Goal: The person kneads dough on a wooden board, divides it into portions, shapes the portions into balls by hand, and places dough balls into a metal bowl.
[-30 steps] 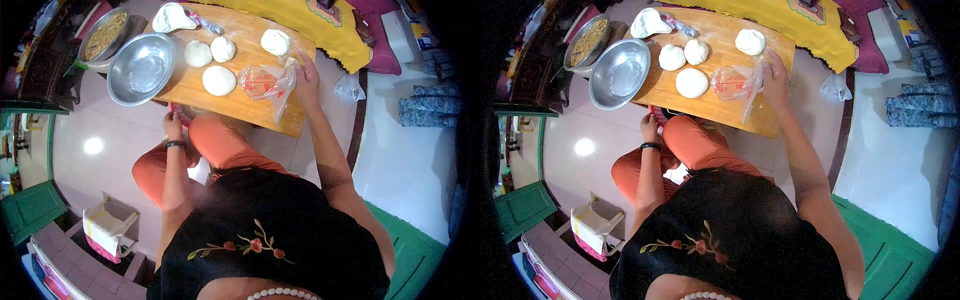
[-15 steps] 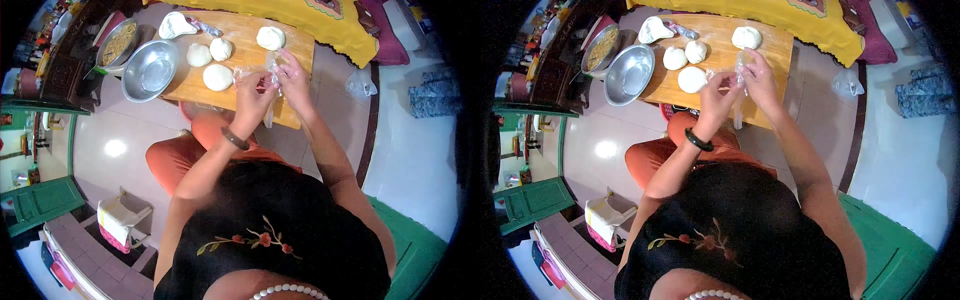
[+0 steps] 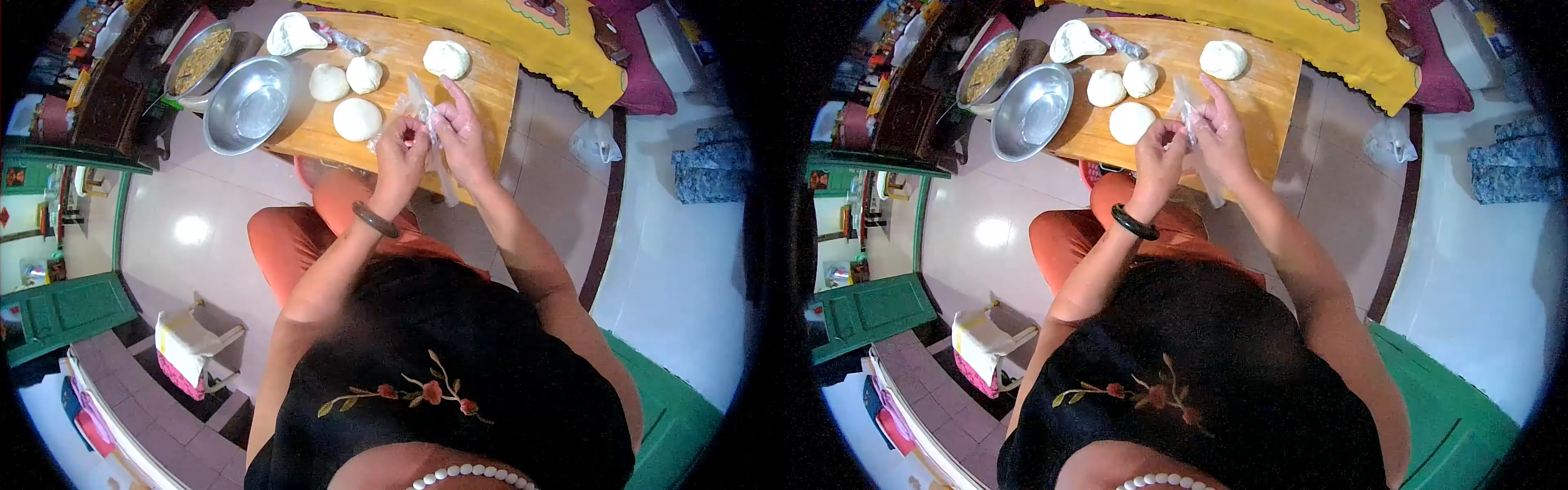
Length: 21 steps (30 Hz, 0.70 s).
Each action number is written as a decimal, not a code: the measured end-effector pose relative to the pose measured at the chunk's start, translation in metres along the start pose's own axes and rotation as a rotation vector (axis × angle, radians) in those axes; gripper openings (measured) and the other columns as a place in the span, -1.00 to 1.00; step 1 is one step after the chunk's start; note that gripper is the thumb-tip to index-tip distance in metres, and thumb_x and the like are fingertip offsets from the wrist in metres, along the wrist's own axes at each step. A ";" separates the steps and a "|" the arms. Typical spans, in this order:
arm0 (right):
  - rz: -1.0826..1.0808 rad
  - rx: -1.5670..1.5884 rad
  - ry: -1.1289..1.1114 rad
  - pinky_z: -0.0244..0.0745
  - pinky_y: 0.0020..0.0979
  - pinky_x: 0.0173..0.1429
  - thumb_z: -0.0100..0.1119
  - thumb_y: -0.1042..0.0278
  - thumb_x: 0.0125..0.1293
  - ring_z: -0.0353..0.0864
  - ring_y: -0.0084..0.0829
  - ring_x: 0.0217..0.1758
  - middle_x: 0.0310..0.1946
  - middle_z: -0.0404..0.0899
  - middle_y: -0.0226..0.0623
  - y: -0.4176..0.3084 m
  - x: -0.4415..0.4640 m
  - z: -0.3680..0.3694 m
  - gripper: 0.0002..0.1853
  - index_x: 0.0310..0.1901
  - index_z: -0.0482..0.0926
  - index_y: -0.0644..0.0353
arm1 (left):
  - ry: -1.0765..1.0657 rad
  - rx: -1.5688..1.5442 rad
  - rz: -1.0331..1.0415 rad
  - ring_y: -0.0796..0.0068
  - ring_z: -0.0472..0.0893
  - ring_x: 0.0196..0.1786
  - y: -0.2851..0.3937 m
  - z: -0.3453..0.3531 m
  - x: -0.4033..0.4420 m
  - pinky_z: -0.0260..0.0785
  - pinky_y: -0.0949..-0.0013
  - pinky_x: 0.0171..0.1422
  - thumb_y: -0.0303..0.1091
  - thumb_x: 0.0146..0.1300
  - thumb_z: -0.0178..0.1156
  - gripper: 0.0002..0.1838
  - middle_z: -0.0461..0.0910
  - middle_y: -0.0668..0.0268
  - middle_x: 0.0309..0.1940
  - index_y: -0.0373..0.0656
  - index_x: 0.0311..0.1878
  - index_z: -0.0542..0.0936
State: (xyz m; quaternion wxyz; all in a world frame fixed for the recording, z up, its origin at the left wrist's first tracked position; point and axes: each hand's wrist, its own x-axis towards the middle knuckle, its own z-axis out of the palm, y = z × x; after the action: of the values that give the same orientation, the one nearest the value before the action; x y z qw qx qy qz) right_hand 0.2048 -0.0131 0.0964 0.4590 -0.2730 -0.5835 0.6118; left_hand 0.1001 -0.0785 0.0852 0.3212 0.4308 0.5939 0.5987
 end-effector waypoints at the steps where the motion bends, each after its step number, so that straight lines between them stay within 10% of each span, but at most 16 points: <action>1: 0.016 0.004 0.000 0.45 -0.56 -0.14 -0.03 0.60 0.43 0.50 -0.64 -0.26 -0.25 0.56 -0.39 -0.002 -0.001 0.001 -0.43 0.45 0.21 0.20 | -0.007 0.010 -0.020 0.67 0.52 -0.32 0.003 -0.001 0.000 0.43 0.54 -0.24 -0.41 0.45 0.11 -0.86 0.55 0.39 -0.37 -0.31 -0.17 0.52; 12: 0.131 0.152 0.082 0.36 -0.60 -0.31 -0.03 0.49 0.49 0.43 -0.69 -0.41 -0.40 0.48 -0.46 0.002 -0.005 -0.015 -0.50 0.43 0.25 0.19 | 0.029 -0.069 0.007 0.59 0.43 -0.39 -0.005 -0.007 0.005 0.35 0.44 -0.30 -0.40 0.42 0.15 -0.84 0.50 0.32 -0.43 -0.30 -0.26 0.48; 21: -0.023 -0.223 0.087 0.48 -0.54 -0.15 0.16 0.40 0.41 0.57 -0.65 -0.25 -0.27 0.63 -0.40 0.006 -0.030 -0.003 -0.83 -0.07 0.59 0.29 | 0.047 -0.070 -0.088 0.57 0.50 -0.39 -0.012 -0.002 0.001 0.40 0.41 -0.30 -0.41 0.40 0.12 -0.87 0.53 0.28 -0.44 -0.29 -0.22 0.50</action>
State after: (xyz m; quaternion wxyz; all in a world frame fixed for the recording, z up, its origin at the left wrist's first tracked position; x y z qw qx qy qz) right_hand 0.2189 -0.0372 0.0842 0.4575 -0.3420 -0.6306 0.5255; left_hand 0.0958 -0.0774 0.0733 0.3481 0.3786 0.5985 0.6142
